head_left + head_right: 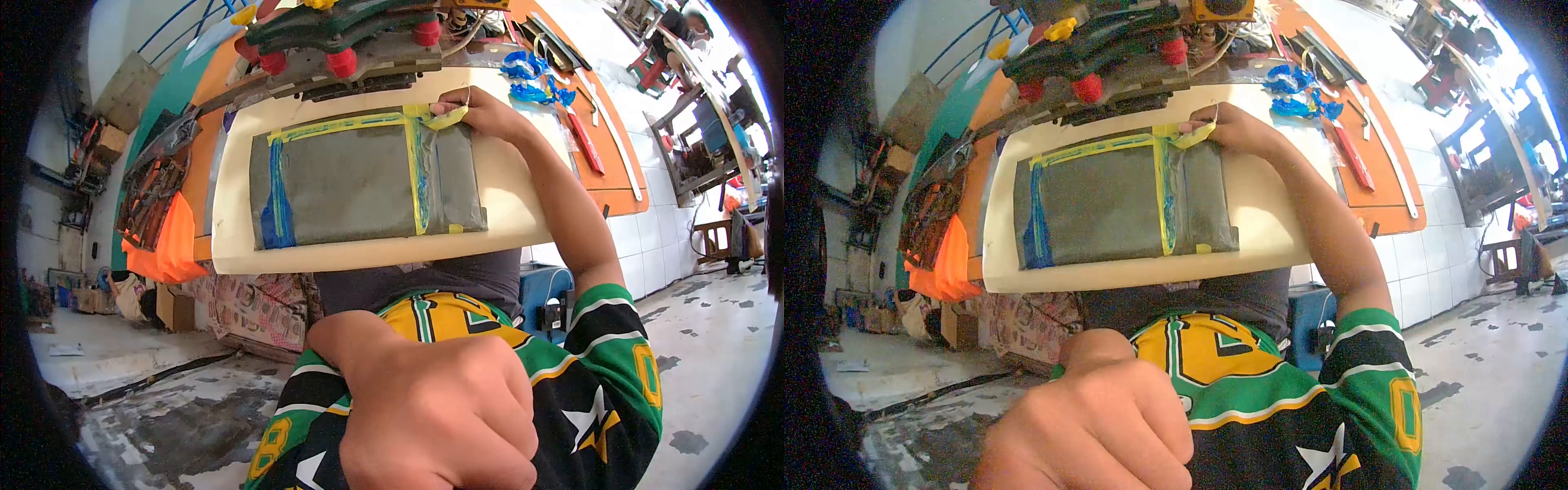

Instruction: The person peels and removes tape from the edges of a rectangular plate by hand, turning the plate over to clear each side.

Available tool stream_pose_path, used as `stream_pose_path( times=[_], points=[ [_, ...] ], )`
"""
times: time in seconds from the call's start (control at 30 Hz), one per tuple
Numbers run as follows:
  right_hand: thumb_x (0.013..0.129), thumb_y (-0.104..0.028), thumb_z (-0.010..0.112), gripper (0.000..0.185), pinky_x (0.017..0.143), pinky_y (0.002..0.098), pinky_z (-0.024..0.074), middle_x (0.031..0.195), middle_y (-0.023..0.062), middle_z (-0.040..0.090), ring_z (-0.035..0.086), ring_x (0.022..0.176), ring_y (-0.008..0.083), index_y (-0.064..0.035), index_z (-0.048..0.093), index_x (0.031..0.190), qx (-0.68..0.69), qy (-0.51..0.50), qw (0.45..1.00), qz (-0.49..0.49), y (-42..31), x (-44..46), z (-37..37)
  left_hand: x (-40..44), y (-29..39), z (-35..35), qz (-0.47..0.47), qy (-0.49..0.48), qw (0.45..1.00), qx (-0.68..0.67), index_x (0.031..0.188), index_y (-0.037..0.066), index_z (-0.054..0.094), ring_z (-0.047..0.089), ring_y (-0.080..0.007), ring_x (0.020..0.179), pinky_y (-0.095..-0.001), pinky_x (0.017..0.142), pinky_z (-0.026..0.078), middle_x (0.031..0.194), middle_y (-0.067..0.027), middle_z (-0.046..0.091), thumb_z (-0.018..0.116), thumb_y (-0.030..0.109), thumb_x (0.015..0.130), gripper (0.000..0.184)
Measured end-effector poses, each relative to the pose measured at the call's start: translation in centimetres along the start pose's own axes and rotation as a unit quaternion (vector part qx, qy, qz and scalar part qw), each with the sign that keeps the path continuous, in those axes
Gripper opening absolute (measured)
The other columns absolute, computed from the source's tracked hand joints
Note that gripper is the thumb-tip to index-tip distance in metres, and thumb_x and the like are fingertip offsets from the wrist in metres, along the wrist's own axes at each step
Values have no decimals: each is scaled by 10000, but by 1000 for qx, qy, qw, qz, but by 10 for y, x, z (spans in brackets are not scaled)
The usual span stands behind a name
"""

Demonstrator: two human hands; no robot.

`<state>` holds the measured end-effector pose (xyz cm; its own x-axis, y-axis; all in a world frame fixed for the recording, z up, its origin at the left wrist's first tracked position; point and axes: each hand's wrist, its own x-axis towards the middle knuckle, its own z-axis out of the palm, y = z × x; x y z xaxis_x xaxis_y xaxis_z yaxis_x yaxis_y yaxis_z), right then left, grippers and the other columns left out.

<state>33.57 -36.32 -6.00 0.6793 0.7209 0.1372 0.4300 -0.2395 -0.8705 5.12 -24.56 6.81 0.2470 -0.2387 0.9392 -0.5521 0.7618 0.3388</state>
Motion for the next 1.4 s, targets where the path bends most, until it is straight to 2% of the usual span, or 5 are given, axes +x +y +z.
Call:
stream_pose_path(
  times=[0.27,0.37,0.43,0.77,1.4],
  points=[
    [1009,-447,658,340,527,235,326,733,-83,530,440,632,32,-107,666,1007,-18,-31,999,26,-10,-7,-3,-2,24,14,28,3,999,16,766,-9,601,460,-201,443,-311,396,352,655,-77,521,425,416,1095,566],
    [1002,-430,668,310,529,227,338,738,-82,521,447,628,28,-126,631,1047,-22,-36,997,66,-14,-10,-5,-7,62,31,-317,217,912,142,1184,-1,582,661,-359,823,-416,864,534,1199,-248,613,630,581,981,618],
    [998,-423,675,307,531,225,344,746,-81,521,446,631,27,-123,627,1049,-13,-49,997,61,-15,-10,-7,-47,19,-15,-162,116,957,209,1109,9,690,624,-236,626,-329,621,483,897,-114,651,675,550,913,575],
    [893,-202,797,358,679,267,413,920,-11,581,494,855,64,-67,588,1150,-28,-92,990,-100,13,-3,-11,-74,-22,-152,-432,102,602,664,1243,107,728,643,-178,925,-301,757,534,1086,-78,664,769,163,904,347],
    [1004,-376,655,284,514,220,305,705,-80,490,423,608,17,-109,599,1083,66,-99,991,58,-12,-14,-12,-95,-61,-200,-285,-48,749,596,936,-10,686,656,-316,971,-391,854,529,991,-125,650,781,79,837,163]
  ],
)
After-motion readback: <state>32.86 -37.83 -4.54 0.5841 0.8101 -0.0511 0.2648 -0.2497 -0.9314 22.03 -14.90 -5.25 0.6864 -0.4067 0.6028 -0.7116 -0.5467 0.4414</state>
